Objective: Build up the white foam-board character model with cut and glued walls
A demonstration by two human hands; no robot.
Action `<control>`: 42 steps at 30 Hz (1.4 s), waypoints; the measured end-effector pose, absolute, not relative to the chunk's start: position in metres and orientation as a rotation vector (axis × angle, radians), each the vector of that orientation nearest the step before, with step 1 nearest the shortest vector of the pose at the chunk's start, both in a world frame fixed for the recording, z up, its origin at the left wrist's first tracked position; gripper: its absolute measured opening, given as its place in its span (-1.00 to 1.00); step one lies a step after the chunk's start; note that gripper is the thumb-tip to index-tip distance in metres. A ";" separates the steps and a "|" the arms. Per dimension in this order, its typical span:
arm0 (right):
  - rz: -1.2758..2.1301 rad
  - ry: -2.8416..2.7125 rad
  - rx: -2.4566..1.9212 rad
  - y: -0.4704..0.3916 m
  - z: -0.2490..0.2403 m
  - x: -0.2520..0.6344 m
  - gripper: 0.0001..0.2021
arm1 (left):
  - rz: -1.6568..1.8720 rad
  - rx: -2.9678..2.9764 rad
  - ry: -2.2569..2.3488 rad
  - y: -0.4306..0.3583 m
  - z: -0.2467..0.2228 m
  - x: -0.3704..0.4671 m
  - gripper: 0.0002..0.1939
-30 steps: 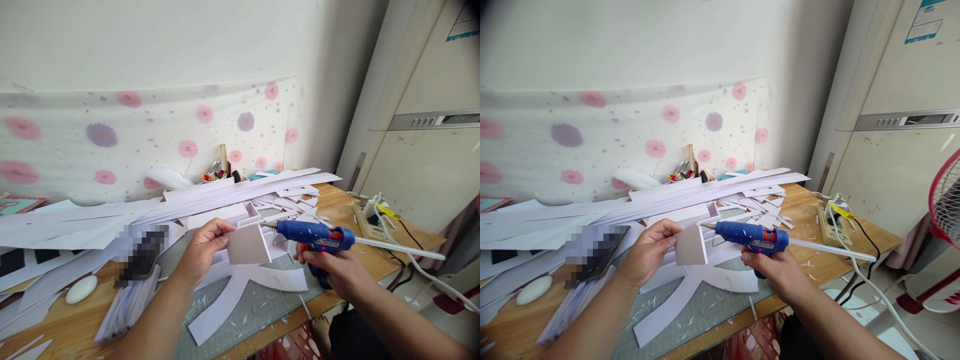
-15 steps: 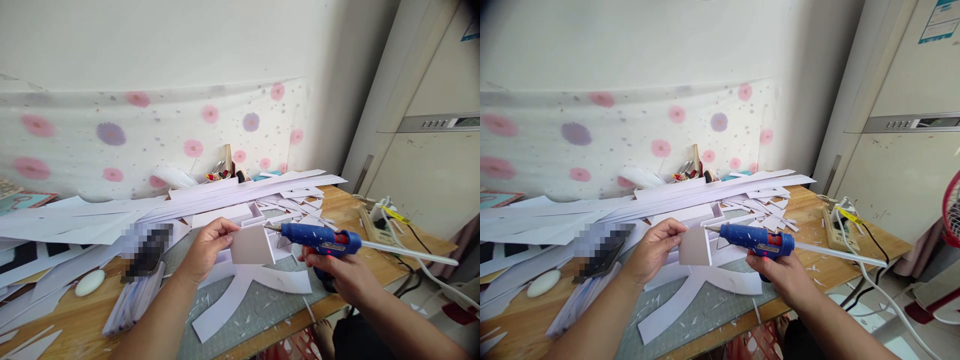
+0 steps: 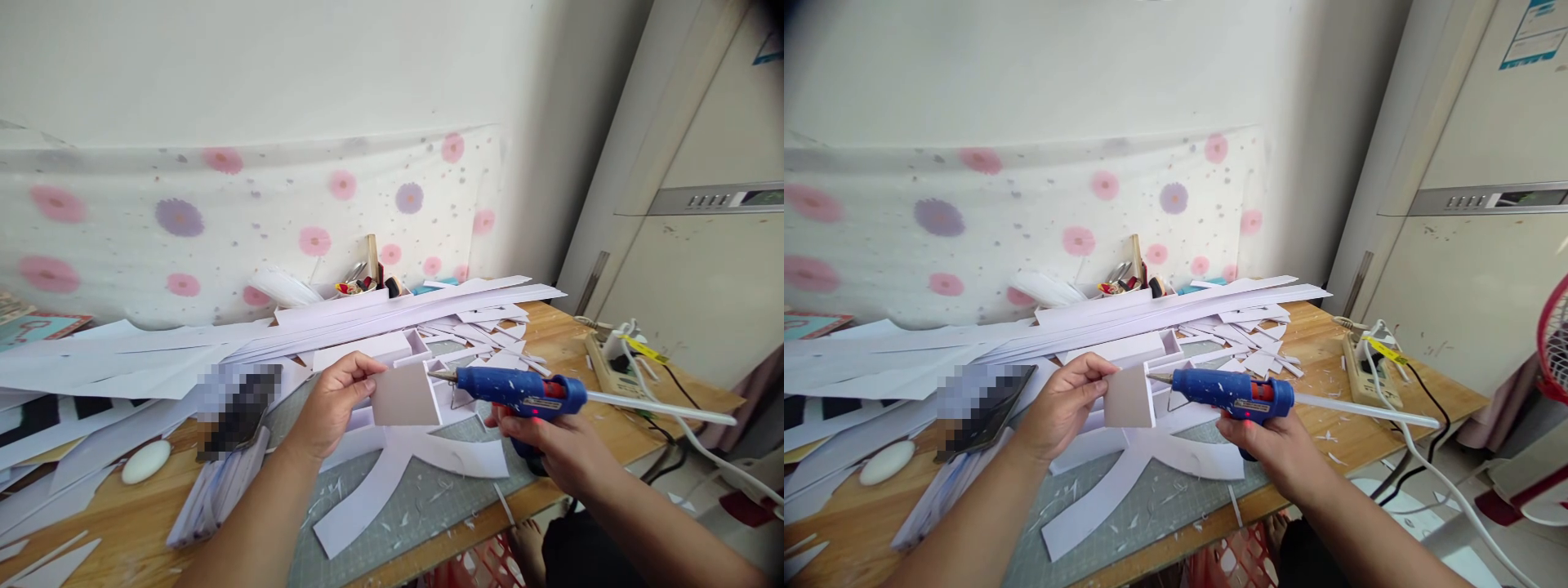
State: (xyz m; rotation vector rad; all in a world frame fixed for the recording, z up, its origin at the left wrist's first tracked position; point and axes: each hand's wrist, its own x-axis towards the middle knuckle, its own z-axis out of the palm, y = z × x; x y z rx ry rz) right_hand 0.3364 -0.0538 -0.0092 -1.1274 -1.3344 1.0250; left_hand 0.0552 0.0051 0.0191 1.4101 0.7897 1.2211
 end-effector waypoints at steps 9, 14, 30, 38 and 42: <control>1.063 -1.326 -1.115 -0.059 -0.003 0.333 -0.78 | 1.283 1.354 0.790 0.003 0.024 0.056 -0.90; 1.092 -1.323 -1.134 -0.062 -0.001 0.332 -0.78 | 1.315 1.303 0.785 0.004 0.026 0.055 -0.89; 1.127 -1.129 -0.990 -0.066 -0.009 0.326 -0.64 | 1.265 1.198 0.694 -0.001 0.026 0.062 -0.74; 0.916 -1.185 -0.951 -0.066 -0.001 0.316 -0.66 | 1.148 1.235 0.678 -0.006 0.020 0.070 -0.70; 0.836 -1.224 -0.983 -0.064 -0.001 0.317 -0.67 | 1.154 1.228 0.685 -0.007 0.021 0.072 -0.71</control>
